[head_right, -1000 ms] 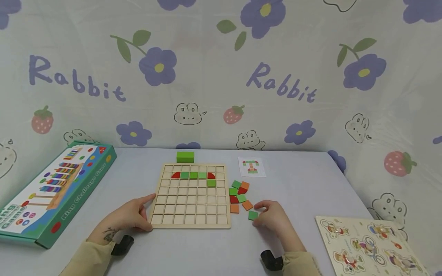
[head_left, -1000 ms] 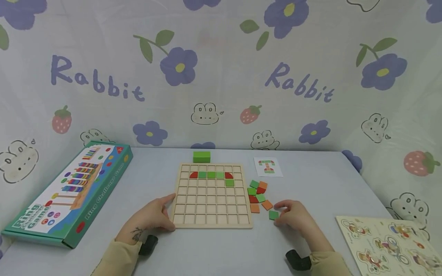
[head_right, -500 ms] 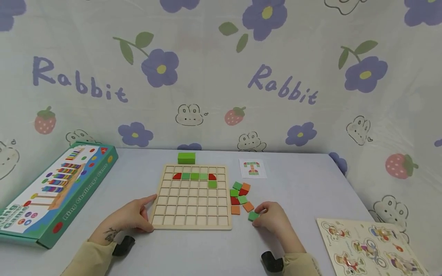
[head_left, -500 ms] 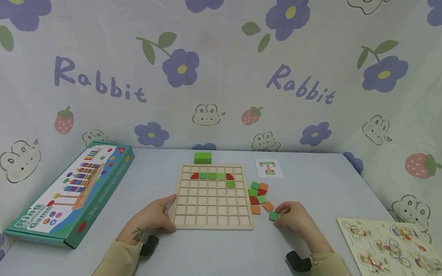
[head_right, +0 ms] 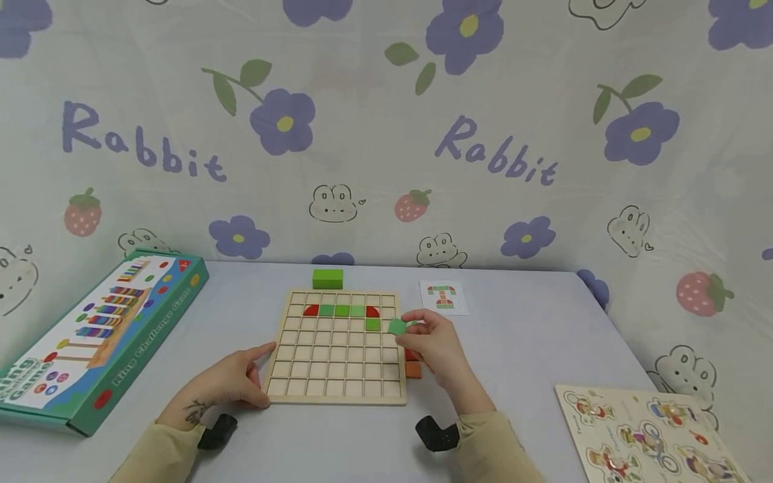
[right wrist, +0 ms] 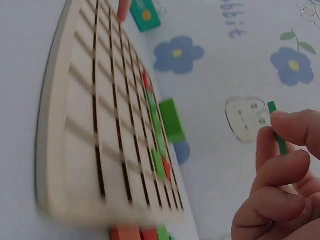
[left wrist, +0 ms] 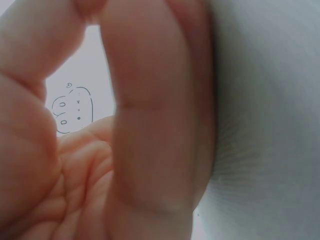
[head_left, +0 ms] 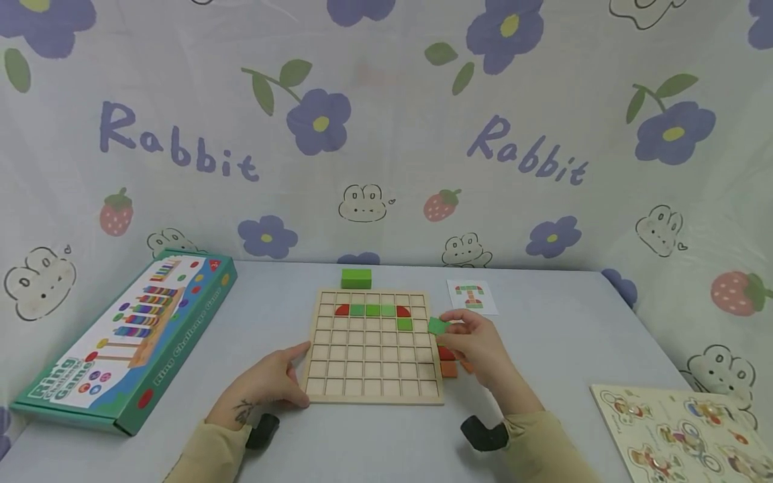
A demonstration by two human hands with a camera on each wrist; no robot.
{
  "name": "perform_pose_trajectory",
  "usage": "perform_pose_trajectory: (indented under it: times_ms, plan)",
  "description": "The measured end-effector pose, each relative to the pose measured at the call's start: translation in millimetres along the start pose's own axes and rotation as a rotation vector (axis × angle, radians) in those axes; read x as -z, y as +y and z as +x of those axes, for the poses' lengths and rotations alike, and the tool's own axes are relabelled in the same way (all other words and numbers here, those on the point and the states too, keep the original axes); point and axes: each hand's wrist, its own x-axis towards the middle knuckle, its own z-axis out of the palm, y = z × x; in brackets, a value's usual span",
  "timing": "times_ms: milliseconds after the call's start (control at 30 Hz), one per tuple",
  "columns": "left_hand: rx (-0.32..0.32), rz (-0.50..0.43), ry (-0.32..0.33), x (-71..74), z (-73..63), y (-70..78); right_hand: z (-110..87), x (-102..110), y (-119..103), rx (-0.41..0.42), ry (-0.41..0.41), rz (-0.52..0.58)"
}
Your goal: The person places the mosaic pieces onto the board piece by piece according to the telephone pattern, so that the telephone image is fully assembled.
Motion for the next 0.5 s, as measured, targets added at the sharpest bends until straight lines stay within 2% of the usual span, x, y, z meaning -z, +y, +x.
perform_pose_trajectory:
  times_ms: [100, 267, 500]
  plan:
    - [0.006, -0.003, 0.002, 0.4, -0.2, -1.3, 9.6, -22.1, -4.0, 0.05, -0.059, 0.072]
    - [0.018, 0.001, 0.0, 0.3, -0.2, -1.8, 25.6, -56.4, -6.4, 0.072, -0.139, 0.159]
    - [0.013, 0.005, 0.0, -0.6, 1.6, -3.3, 38.3, -97.1, -12.0, 0.086, -0.152, 0.121]
